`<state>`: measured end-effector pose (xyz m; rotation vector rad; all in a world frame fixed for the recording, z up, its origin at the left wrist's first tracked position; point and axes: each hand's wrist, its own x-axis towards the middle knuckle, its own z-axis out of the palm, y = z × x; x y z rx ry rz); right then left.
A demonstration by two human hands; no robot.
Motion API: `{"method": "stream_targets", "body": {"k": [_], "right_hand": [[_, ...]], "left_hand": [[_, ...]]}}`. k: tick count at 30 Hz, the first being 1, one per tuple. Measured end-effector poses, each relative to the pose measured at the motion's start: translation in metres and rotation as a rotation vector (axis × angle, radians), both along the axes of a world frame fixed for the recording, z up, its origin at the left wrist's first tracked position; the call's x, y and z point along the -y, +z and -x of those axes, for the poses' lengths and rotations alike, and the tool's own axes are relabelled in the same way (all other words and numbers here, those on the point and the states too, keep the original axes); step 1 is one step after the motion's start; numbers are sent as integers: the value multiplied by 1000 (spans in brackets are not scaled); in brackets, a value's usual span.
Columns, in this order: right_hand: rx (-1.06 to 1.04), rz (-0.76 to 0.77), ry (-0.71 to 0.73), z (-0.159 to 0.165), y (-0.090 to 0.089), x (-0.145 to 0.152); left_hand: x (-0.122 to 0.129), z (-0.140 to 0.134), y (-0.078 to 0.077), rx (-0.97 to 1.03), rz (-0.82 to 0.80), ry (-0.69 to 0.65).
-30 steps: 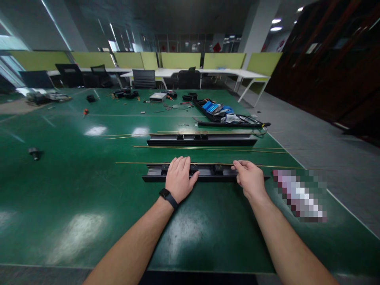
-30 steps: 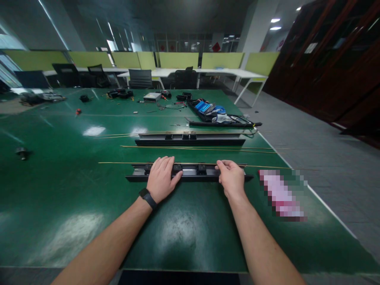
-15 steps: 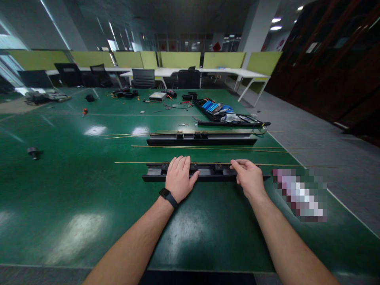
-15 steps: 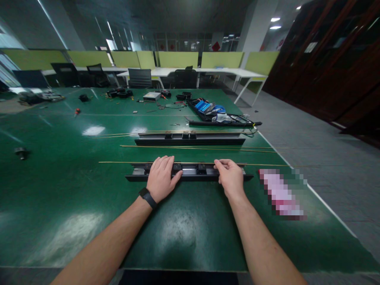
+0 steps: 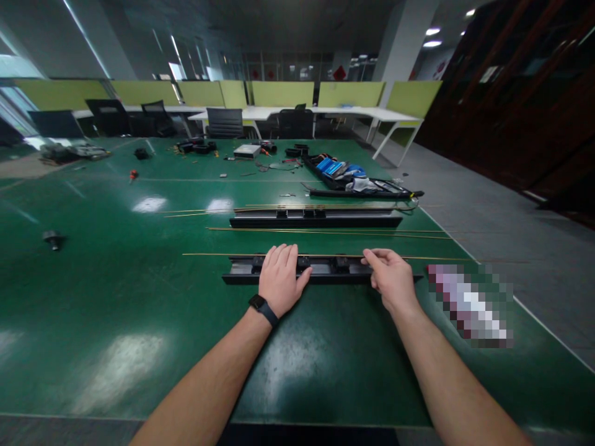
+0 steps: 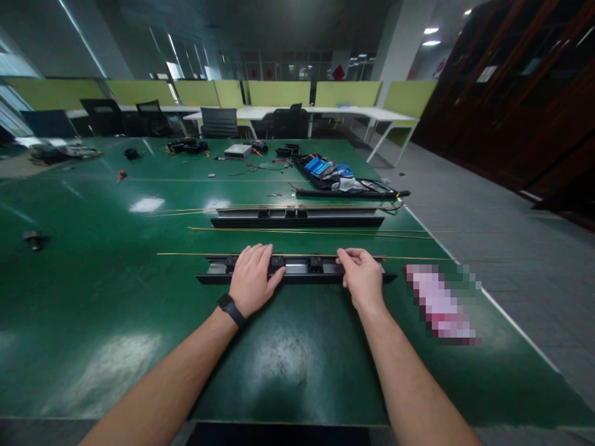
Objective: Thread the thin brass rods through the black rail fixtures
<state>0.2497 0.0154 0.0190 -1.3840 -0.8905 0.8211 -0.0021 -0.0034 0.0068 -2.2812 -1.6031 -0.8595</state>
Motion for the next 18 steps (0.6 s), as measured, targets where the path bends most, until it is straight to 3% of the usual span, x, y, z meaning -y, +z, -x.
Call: {"method": "stream_targets", "body": {"k": [7, 18], "right_hand": [[104, 21, 36, -2, -2, -1], [28, 22, -27, -3, -5, -3]], "left_hand": [[1, -1, 1, -3, -3, -3], [-1, 0, -2, 6, -3, -1]]}}
